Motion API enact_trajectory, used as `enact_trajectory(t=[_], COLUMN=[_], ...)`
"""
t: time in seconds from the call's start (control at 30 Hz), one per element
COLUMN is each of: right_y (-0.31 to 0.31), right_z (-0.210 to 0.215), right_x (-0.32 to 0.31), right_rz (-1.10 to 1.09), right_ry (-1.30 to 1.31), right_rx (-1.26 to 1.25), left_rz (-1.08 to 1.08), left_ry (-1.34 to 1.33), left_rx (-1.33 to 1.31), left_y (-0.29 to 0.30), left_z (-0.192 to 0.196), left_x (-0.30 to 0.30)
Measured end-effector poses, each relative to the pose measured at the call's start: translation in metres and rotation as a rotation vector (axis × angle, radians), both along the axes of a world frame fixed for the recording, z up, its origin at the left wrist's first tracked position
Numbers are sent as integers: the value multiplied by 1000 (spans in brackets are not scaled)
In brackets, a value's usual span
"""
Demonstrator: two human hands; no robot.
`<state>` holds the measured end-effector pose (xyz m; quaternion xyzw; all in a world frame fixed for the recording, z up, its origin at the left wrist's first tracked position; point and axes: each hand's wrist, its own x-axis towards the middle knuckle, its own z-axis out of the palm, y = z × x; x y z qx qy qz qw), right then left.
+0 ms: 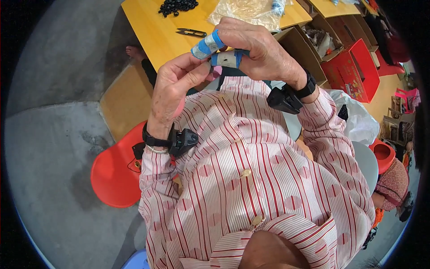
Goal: The person picks up small black rubber components one at a time from the table and trims excess material off them by hand.
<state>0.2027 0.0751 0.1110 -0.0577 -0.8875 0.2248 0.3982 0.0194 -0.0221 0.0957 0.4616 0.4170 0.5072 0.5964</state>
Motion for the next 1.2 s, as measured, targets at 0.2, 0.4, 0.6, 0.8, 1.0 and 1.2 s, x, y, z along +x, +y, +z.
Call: enact_trajectory(t=[0.2,0.4,0.6,0.8,1.0,1.2], right_y=[1,-1,-3,-4,-9,-6], right_z=[1,-1,1,-2,-6,-9], right_x=[-1,-4,-7,-8,-6,-4], right_rz=[23,16,-67,-95,-94,-233], right_ry=[24,47,21,16,51,-40], right_rx=[64,50,62,117,88,161], left_rz=[12,44,-45,36,62,80], left_ry=[2,-57,-166,-216,-232,-270], left_rx=[37,7,-53,-91,-76,-61], left_y=[1,0,5,6,11,12], left_z=[1,3,0,2,1,0], left_x=[0,2,-4,-1,-5,-6])
